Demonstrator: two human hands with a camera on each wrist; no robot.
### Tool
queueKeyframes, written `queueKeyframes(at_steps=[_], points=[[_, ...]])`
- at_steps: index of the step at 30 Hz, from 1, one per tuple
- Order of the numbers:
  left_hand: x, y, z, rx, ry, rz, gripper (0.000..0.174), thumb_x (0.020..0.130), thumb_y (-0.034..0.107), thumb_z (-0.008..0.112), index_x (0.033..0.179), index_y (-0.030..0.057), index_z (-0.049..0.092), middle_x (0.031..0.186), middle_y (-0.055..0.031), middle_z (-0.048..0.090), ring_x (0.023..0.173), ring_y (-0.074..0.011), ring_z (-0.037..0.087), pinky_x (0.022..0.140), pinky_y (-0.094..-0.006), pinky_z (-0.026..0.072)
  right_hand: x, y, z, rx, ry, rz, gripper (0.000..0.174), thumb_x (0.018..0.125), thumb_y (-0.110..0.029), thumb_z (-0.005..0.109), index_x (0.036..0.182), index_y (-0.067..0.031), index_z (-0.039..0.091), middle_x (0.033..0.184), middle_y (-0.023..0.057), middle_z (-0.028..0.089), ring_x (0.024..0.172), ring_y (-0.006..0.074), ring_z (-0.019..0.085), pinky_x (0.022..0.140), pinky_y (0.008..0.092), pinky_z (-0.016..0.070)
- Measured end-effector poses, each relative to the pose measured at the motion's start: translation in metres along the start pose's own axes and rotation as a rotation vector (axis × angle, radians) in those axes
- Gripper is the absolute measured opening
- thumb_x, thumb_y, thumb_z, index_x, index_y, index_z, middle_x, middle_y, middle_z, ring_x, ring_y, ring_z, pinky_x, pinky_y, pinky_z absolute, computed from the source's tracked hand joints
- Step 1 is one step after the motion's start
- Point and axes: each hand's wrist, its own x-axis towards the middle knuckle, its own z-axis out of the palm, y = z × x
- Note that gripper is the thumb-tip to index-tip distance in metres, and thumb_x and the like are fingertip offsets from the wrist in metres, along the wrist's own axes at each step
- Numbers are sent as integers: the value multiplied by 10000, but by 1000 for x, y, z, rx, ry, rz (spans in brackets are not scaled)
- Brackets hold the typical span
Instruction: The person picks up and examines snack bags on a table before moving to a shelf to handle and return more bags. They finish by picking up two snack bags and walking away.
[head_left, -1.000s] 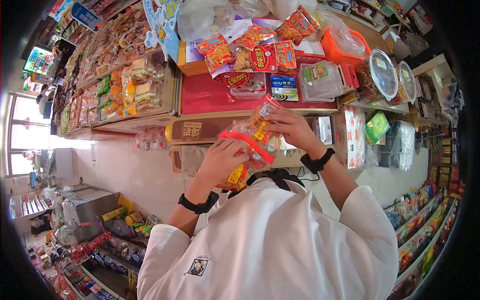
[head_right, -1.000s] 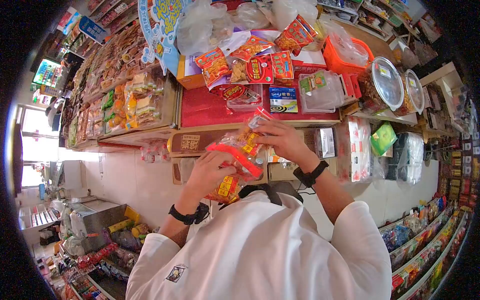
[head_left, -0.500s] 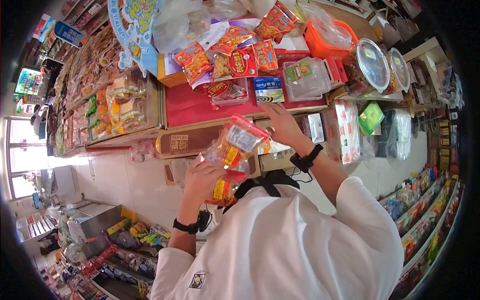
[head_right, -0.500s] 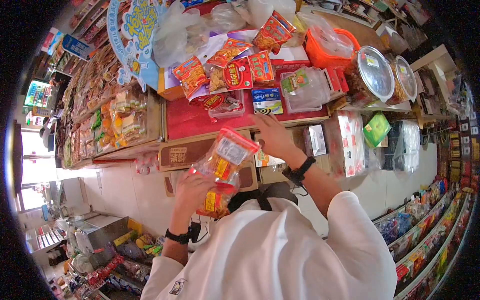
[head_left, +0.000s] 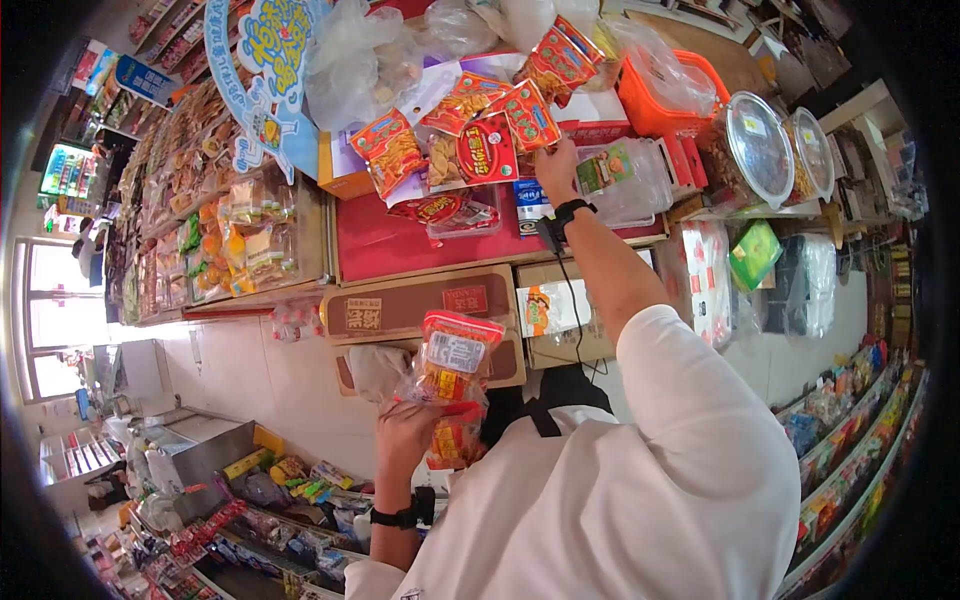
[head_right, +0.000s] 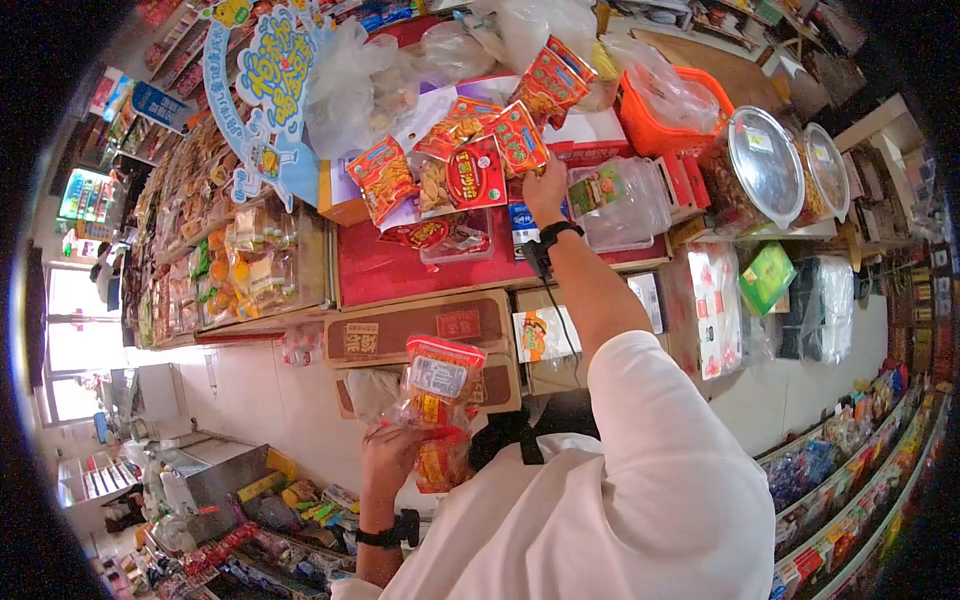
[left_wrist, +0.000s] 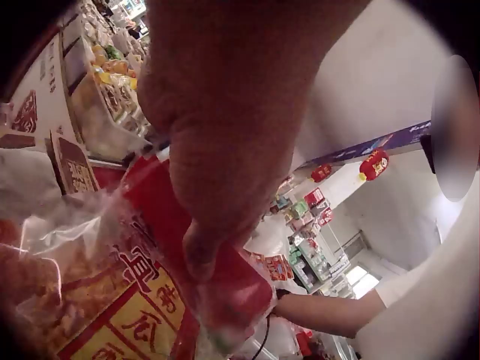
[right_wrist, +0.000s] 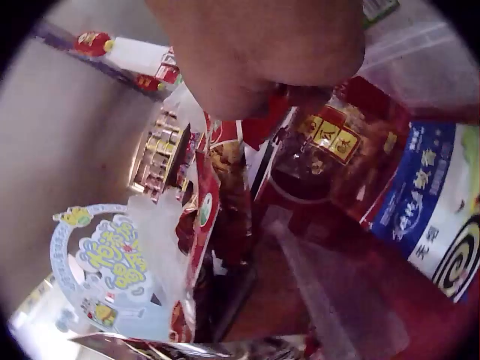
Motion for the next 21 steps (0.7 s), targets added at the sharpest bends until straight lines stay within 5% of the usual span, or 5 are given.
queueKeyframes(at_steps=[2,7,11,13,21], points=[[-5,0,1,-32,-10,-76,115,785,142,781,900,129,781,892,-41,772,866,-234,725,834,-379,510,16,-4,-5,-329,-11,-105,525,770,-78,753,1277,-48,622,1320,298,549,1240,459,535,1034,530,443],[-6,10,-1,4,13,-105,124,761,108,786,883,129,781,874,-56,764,841,-239,722,804,-395,519,62,30,-3,-445,-45,-350,356,762,-26,690,1118,-30,682,1139,263,659,1055,449,611,953,511,509],[-6,2,8,-5,9,-35,130,750,96,782,877,119,766,857,-68,758,817,-240,719,762,-397,525,61,-20,-27,-647,-235,-221,189,831,-130,698,963,-2,743,982,258,709,1072,416,660,892,485,561],[-7,-5,17,-30,-22,-51,139,759,107,782,896,129,779,872,-58,763,824,-247,719,778,-408,530,48,-44,-37,-692,-289,39,201,821,-175,726,945,-19,750,1009,250,725,994,429,695,845,480,575],[8,-12,6,-70,8,69,83,790,162,739,860,125,765,853,-52,753,787,-242,702,761,-398,527,-12,-82,-78,-570,-285,108,191,756,-234,810,899,-107,811,855,186,745,878,361,735,788,454,588]])
